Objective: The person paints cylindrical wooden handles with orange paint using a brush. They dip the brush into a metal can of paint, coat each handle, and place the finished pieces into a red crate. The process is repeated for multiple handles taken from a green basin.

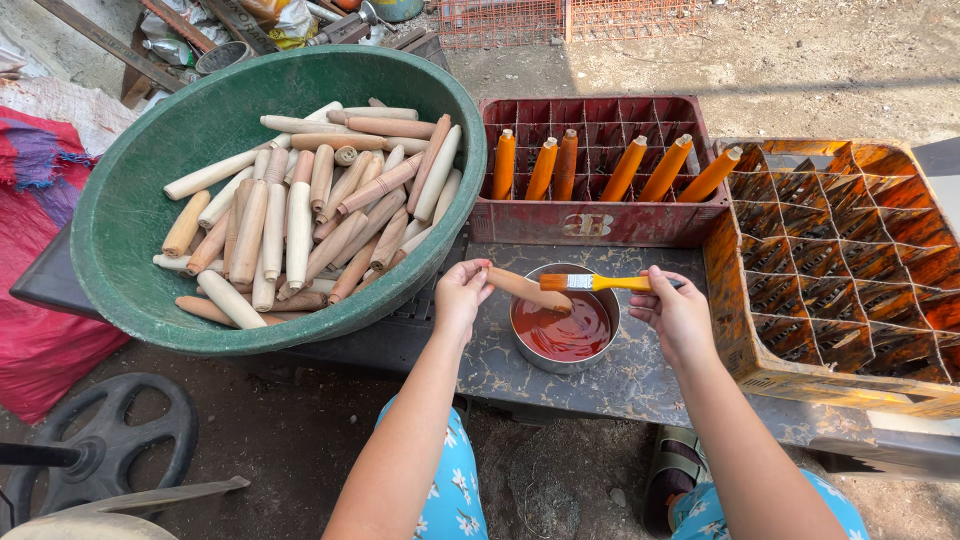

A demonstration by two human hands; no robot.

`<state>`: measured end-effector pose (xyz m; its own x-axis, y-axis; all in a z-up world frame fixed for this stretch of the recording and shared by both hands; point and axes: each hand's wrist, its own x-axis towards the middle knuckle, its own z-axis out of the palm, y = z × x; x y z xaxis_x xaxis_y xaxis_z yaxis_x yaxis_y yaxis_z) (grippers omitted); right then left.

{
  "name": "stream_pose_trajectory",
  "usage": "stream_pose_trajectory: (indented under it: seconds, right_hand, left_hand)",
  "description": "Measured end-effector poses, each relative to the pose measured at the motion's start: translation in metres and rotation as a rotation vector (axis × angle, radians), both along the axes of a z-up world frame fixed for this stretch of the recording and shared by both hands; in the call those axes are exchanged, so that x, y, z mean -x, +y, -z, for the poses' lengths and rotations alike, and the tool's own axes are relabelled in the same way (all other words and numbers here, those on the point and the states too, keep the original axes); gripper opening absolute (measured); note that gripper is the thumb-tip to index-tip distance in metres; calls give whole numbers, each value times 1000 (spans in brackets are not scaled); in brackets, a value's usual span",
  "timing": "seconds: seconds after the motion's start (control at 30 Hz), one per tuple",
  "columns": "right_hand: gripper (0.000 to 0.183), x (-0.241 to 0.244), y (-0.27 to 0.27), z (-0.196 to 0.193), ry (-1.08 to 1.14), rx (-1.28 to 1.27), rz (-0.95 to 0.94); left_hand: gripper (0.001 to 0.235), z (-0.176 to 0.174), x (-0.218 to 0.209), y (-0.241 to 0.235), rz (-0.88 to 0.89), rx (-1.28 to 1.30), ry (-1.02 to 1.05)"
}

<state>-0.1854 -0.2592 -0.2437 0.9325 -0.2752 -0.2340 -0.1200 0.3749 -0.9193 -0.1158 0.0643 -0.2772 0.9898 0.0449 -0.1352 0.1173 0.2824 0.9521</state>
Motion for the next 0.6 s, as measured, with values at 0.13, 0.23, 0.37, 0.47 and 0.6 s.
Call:
stream_pose_trajectory:
  seconds: [0.13,0.23,0.37,0.47,0.6]
  right_hand:
    - [26,-3,26,8,-22,-79,-12]
    - [27,-5,44,13,-52,-68,-7]
    - [27,-10,48,24,-62,67,65]
    - [29,-10,31,31,-54,272,100]
    - [29,-6,9,29,6,429,140]
  left_hand:
    - [19,6,-1,-1,-30,-19,-4]
    - [20,5,-1,-1,-44,-27,1]
    - [20,0,-2,5,-69,33,-15]
    - [20,-5,-2,15,-78,27,-24]
    - [20,-11,-1,21,-83,0,-25]
